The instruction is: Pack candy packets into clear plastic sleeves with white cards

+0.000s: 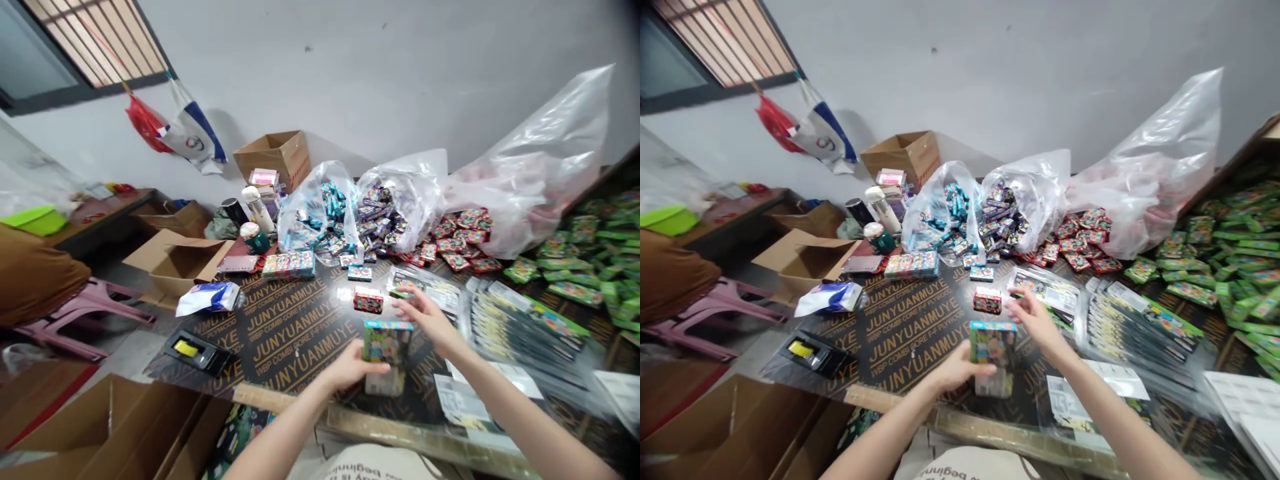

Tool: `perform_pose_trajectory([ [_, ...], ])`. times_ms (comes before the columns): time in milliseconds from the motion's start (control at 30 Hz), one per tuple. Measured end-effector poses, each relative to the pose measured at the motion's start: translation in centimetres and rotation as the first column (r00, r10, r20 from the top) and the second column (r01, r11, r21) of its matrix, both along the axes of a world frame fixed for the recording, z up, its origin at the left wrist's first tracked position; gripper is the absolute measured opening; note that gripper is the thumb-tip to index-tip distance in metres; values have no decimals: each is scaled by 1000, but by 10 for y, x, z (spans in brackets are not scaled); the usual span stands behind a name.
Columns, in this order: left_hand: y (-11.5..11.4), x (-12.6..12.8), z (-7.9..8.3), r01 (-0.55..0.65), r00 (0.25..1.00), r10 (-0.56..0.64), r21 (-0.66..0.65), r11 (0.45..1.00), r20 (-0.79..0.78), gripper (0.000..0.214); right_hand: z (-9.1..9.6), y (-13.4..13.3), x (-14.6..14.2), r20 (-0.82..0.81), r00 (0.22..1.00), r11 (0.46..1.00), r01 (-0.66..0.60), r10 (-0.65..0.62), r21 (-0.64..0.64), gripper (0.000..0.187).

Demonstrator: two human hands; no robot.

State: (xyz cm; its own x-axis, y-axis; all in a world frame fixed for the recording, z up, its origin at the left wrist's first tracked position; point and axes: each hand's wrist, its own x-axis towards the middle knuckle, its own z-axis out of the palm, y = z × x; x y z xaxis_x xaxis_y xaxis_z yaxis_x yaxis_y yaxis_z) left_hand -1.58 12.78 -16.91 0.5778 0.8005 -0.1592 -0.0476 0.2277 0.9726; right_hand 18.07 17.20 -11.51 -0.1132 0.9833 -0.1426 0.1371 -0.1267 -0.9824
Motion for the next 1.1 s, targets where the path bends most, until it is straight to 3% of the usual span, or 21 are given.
perform_pose_trajectory([
  [67, 32, -31, 16, -46, 973, 104, 272, 961, -204, 36, -7, 2, 13, 21, 994, 993, 101, -103, 59, 45],
  [100, 52, -49, 25, -71, 924, 225, 440, 895, -310, 33, -11, 2, 19, 40, 991, 990, 121, -124, 79, 45],
  [133, 73, -69, 34, -50, 840, 354, 590, 806, -412, 37, -15, 1, 25, 60, 990, 988, 124, -130, 89, 44],
  [167, 95, -87, 41, 11, 701, 498, 705, 709, -511, 43, -19, 0, 28, 81, 989, 989, 113, -121, 95, 43],
  [200, 115, -105, 46, 130, 509, 607, 752, 647, -610, 50, -23, -2, 31, 102, 989, 991, 93, -103, 100, 41],
  [300, 162, -146, 47, 184, 329, 671, 742, 645, -665, 56, -35, -11, 30, 156, 987, 992, 19, -39, 124, 37],
  [500, 197, -178, 25, 287, 232, 605, 648, 706, -762, 61, -54, -15, 42, 379, 925, 980, -84, 10, 179, 30],
  [633, 205, -173, 23, 337, 203, 599, 630, 700, -775, 78, -62, 8, 66, 673, 736, 959, -135, -73, 251, 41],
  [733, 193, -143, 25, 358, 223, 687, 713, 603, -692, 84, -67, 35, 79, 862, 498, 969, -155, -91, 192, 70],
  [800, 172, -114, 25, 309, 324, 692, 764, 567, -645, 74, -71, 49, 81, 933, 354, 975, -181, -59, 130, 80],
  [867, 144, -87, 22, 240, 474, 606, 756, 609, -639, 63, -74, 57, 77, 961, 273, 971, -217, -36, 99, 70],
  [933, 116, -66, 16, 179, 612, 499, 721, 669, -614, 55, -77, 58, 71, 968, 247, 964, -244, -40, 102, 52],
  [1100, 69, -33, 6, 22, 815, 339, 611, 791, -469, 44, -71, 56, 67, 972, 222, 964, -234, -74, 127, 26],
])
